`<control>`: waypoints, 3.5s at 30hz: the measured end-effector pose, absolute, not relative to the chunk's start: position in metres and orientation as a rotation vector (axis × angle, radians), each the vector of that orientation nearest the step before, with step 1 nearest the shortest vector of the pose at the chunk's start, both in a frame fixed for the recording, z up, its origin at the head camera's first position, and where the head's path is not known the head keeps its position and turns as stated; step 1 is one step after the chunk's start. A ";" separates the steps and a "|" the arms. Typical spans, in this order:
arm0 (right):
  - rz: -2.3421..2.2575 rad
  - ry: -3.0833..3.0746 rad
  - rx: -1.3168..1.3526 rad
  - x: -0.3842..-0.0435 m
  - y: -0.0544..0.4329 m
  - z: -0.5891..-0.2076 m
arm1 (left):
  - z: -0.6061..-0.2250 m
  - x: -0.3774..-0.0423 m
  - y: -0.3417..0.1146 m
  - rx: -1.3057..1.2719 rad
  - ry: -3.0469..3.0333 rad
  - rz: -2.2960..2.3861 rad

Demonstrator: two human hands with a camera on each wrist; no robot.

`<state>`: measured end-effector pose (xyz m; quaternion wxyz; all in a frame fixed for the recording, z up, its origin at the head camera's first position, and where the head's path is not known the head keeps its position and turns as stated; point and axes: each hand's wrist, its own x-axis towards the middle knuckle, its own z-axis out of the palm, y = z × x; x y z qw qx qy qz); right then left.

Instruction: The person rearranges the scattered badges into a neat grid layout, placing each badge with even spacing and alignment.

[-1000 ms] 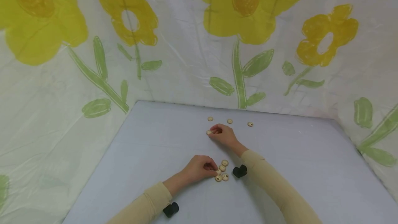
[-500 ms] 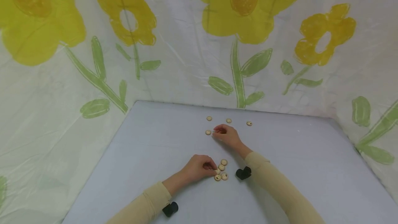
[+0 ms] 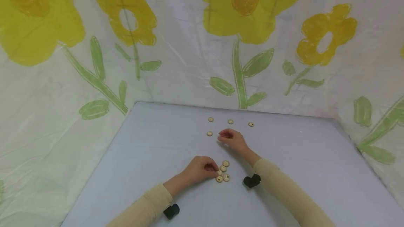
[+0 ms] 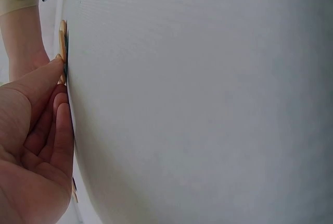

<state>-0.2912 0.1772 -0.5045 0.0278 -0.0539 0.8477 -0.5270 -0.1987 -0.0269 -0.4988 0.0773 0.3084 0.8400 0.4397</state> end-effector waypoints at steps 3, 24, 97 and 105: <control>-1.640 2.609 -0.173 -0.289 0.180 -0.507 | -0.499 -0.199 -0.027 0.919 2.518 1.316; -1.689 2.531 -0.252 -0.267 0.189 -0.501 | -0.501 -0.199 -0.026 0.918 2.506 1.327; -1.516 2.471 -0.481 -0.173 0.216 -0.509 | -0.499 -0.199 -0.028 0.931 2.507 1.355; -1.500 2.549 -0.627 -0.167 0.212 -0.509 | -0.498 -0.198 -0.028 0.911 2.519 1.333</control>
